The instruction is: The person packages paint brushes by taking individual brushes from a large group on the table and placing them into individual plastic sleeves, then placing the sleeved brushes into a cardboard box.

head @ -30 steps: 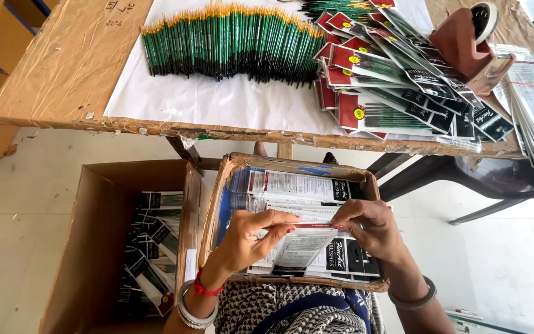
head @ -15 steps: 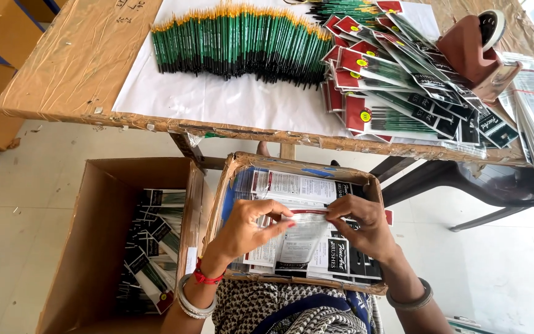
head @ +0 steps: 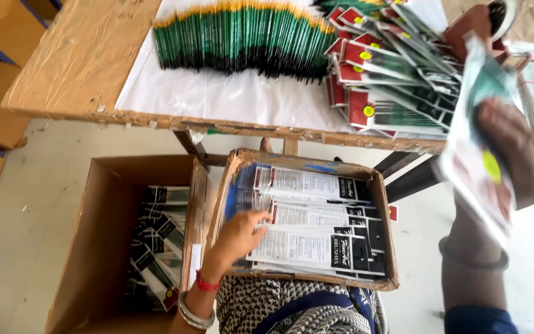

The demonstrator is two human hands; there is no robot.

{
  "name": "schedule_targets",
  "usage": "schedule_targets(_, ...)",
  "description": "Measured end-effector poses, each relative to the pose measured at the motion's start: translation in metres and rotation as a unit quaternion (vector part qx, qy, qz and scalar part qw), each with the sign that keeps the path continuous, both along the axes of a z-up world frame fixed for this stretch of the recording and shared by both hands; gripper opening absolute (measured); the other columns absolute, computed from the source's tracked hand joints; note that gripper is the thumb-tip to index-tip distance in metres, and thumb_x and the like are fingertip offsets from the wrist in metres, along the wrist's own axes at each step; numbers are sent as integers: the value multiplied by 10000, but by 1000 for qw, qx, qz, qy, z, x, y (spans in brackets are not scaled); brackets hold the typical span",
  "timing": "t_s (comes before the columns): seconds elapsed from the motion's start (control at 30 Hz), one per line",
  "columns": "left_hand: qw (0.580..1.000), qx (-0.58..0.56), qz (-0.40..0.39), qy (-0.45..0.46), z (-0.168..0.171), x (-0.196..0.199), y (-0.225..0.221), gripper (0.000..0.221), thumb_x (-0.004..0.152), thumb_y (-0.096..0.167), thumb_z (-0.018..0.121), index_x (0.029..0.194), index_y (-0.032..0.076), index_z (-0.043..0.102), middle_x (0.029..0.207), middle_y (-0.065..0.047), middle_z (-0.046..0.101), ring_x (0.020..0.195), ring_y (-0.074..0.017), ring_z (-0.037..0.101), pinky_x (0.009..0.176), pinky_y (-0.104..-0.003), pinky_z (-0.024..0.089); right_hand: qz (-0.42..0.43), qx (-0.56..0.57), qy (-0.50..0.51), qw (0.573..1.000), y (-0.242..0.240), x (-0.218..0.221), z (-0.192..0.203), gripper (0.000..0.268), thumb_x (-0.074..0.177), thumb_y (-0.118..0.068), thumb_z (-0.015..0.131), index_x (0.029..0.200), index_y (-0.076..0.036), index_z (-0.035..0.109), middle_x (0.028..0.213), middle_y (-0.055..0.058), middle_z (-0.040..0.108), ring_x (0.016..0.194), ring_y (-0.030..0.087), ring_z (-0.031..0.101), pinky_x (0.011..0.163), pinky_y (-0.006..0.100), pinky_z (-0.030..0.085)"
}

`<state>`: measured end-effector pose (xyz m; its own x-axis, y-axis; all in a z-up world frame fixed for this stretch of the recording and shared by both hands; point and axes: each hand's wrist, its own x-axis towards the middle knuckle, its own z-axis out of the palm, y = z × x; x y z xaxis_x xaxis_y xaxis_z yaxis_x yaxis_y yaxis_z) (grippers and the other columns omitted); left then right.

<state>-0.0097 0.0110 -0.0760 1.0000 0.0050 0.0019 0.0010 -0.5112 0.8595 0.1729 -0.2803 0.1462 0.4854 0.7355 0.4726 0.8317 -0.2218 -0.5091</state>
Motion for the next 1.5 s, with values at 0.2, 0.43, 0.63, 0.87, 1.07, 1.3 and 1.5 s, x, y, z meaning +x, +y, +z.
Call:
schedule_targets(0.2,972,223,-7,69,-115,1,-2,483,790,136,822,1224,49,630,1195,-157,669,1060,-238,632,958,-401,511,-215,-70,-257,939,7,113,-29,484,960,-128,811,1378,36,630,1331,214,692,1189,326,671,1036,481,529)
schedule_targets(0.43,967,231,32,101,-67,5,-5,96,991,174,691,971,96,743,791,-89,753,687,-202,708,788,-377,612,84,-143,-8,986,43,-26,-136,466,876,-266,770,1264,-28,667,1189,153,732,1040,317,726,904,402,583)
schedule_targets(0.63,925,240,13,-294,5,-7,-30,40,867,121,768,891,93,752,873,-80,785,818,-192,758,867,-400,611,63,-300,131,943,51,-64,-201,489,847,-311,778,1265,-96,645,1140,106,732,1002,306,708,859,415,571)
schedule_targets(0.87,923,143,71,-351,91,-9,-29,122,925,137,794,1007,77,726,873,-61,773,795,-186,761,781,-363,614,11,-166,212,963,34,-65,-190,257,904,-242,730,1120,-107,697,1076,55,805,958,227,802,809,362,638)
schedule_targets(1.07,962,131,89,-221,68,-18,-21,176,882,121,781,1024,43,712,872,-110,765,745,-263,734,656,-366,570,157,-255,66,952,32,-87,-237,781,693,-319,895,1295,38,548,1357,218,568,1277,426,516,1014,554,431)
schedule_targets(1.3,959,90,185,-196,69,-47,2,122,916,94,746,1028,48,734,934,-105,786,809,-227,774,668,-320,594,138,-307,106,936,36,-79,-241,587,738,-320,865,1181,-24,619,1112,109,630,1020,292,606,921,419,513)
schedule_targets(1.5,931,-30,253,-261,28,-50,10,185,982,126,686,1141,39,723,1054,-134,787,963,-229,790,824,-342,633,55,-230,143,961,22,-71,-211,241,832,-217,805,1000,-46,779,980,63,704,714,193,685,624,339,588)
